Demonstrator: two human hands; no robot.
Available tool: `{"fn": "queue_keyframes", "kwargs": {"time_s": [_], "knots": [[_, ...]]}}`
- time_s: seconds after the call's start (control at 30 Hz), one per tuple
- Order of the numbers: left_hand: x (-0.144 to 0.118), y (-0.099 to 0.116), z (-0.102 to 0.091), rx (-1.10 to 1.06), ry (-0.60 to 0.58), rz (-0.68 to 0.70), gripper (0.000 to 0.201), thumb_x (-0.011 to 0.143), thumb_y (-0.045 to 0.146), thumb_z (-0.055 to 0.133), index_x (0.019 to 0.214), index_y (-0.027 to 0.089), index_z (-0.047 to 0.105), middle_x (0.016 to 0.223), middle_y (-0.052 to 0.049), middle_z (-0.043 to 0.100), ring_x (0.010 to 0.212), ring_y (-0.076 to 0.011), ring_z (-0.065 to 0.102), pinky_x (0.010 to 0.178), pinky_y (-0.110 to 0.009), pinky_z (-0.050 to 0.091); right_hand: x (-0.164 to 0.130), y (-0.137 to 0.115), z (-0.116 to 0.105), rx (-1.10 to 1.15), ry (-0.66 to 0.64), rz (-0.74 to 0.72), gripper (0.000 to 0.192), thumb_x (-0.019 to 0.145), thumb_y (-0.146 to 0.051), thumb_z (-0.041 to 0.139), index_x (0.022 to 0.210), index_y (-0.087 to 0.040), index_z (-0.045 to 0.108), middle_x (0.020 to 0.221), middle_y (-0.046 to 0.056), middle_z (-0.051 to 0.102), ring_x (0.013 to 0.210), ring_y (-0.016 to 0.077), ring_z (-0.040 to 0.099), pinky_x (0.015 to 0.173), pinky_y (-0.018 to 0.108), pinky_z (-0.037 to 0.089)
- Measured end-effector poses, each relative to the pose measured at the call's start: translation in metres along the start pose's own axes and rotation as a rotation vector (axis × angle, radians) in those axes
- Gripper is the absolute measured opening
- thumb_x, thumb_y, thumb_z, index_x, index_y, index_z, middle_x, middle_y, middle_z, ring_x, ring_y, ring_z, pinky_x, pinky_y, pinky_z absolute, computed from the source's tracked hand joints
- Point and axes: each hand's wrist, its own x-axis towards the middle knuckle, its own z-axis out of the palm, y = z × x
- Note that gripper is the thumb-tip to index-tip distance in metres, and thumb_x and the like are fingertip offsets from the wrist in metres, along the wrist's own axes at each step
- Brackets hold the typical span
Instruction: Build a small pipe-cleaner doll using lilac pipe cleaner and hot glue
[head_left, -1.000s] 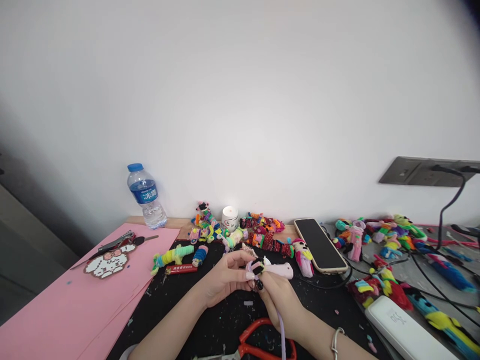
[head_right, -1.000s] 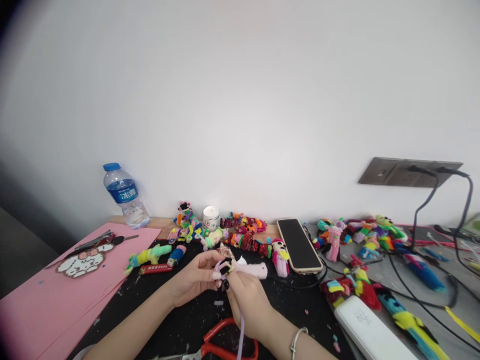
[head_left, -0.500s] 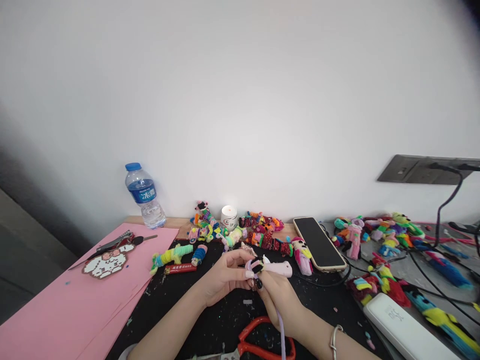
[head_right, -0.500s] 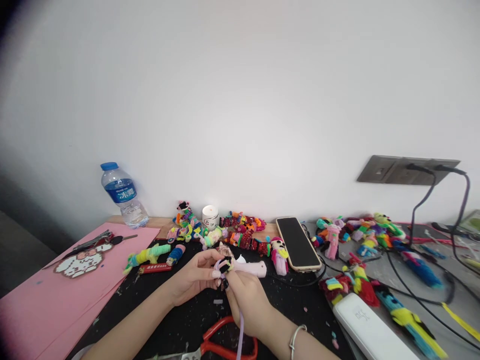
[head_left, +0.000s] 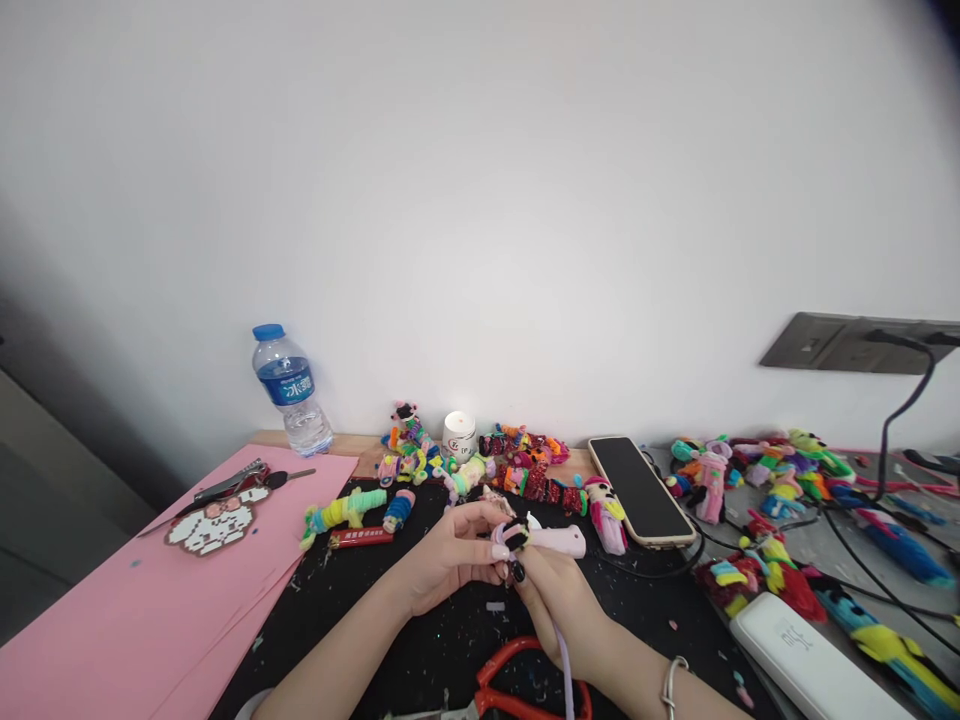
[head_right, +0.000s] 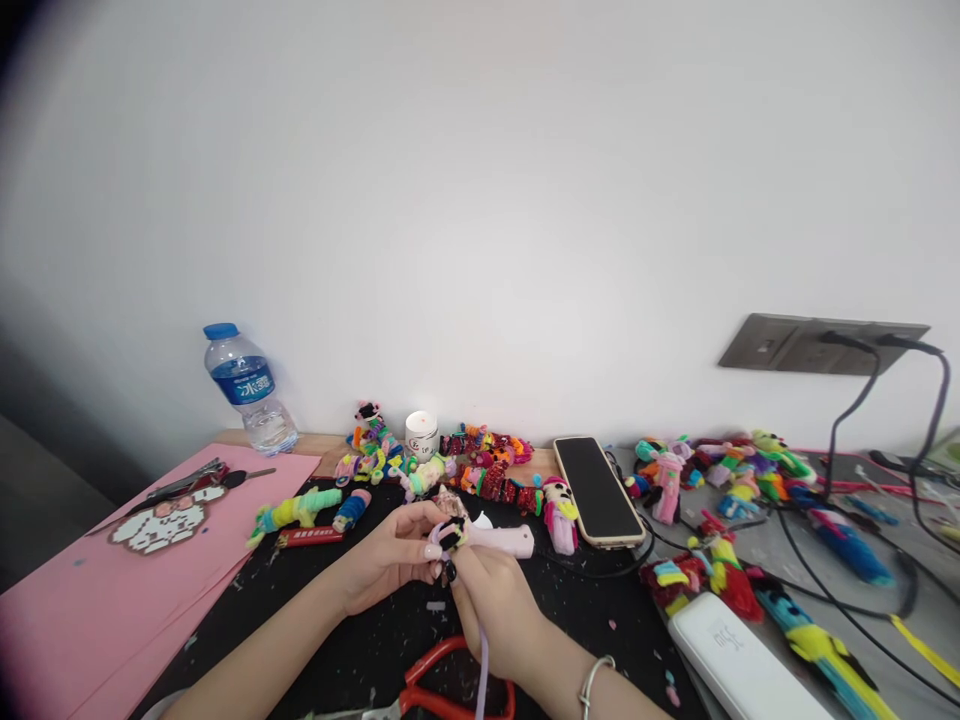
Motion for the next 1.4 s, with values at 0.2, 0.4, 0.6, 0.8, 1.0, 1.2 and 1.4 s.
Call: {"fn": "queue_keyframes", "kwargs": {"time_s": [0.2,0.4,0.6,0.8,1.0,1.2,1.4], "knots": [[0.0003,0.0001,0.0007,-0.001,0.005,-0.001,0.023,0.064,0.014,0.076,0.082,0.016,0.063,0.076,0.000,0.063,0.058,-0.0085,0.060,0.055,-0.018,0.048,-0.0011,0.0007,0.0010,-0.005,-0.008,-0.002,0.018,0.089,-0.012,0.031,0.096,-0.016,0.047,0.075,0.007,0.057,0.064,0.0180,0.051,0.059,0.029,0.042],[0.0004,0.0007,0.0011,-0.002,0.002,0.000,0.024,0.064,0.015,0.077,0.084,0.016,0.064,0.076,-0.001,0.064,0.058,-0.0088,0.061,0.056,-0.019,0.049,-0.0007,0.0003,0.0009,0.003,-0.013,0.003,0.018,0.089,-0.012,0.030,0.094,-0.017,0.047,0.076,0.006,0.057,0.064,0.0175,0.050,0.059,0.028,0.041],[-0.0007,0.0012,0.0011,-0.008,0.009,-0.007,0.023,0.064,0.012,0.076,0.082,0.015,0.063,0.073,0.000,0.063,0.057,-0.0090,0.061,0.053,-0.018,0.048,0.0006,0.0002,0.0005,-0.049,0.014,-0.020,0.017,0.088,-0.011,0.029,0.088,-0.018,0.045,0.071,0.005,0.055,0.060,0.0164,0.047,0.055,0.027,0.038],[0.0002,0.0009,0.0009,-0.011,0.005,-0.005,0.023,0.064,0.012,0.076,0.083,0.015,0.063,0.073,-0.001,0.064,0.057,-0.0094,0.061,0.054,-0.018,0.049,-0.0001,-0.0004,-0.0003,-0.043,0.008,-0.019,0.016,0.089,-0.011,0.030,0.089,-0.018,0.045,0.072,0.005,0.056,0.060,0.0158,0.047,0.055,0.026,0.038],[-0.0001,0.0016,0.0015,-0.010,0.017,-0.011,0.024,0.064,0.013,0.077,0.082,0.016,0.062,0.073,0.000,0.063,0.057,-0.0089,0.061,0.053,-0.018,0.049,0.0002,-0.0005,0.0000,-0.040,0.010,-0.016,0.015,0.088,-0.011,0.030,0.087,-0.018,0.044,0.070,0.004,0.054,0.058,0.0158,0.046,0.054,0.026,0.037],[0.0003,0.0010,0.0001,0.003,0.006,-0.004,0.024,0.064,0.014,0.077,0.083,0.016,0.063,0.075,-0.001,0.063,0.058,-0.0091,0.061,0.055,-0.019,0.049,0.0009,-0.0004,-0.0003,-0.028,0.003,-0.016,0.014,0.087,-0.011,0.032,0.090,-0.018,0.043,0.071,0.004,0.054,0.059,0.0162,0.046,0.055,0.026,0.038],[0.0007,0.0008,-0.0002,0.005,0.002,-0.011,0.023,0.065,0.013,0.076,0.084,0.016,0.063,0.074,0.000,0.063,0.058,-0.0091,0.061,0.055,-0.019,0.049,0.0001,-0.0004,0.0000,-0.028,-0.010,-0.005,0.015,0.088,-0.010,0.030,0.089,-0.019,0.043,0.072,0.004,0.055,0.060,0.0164,0.046,0.056,0.027,0.038]]}}
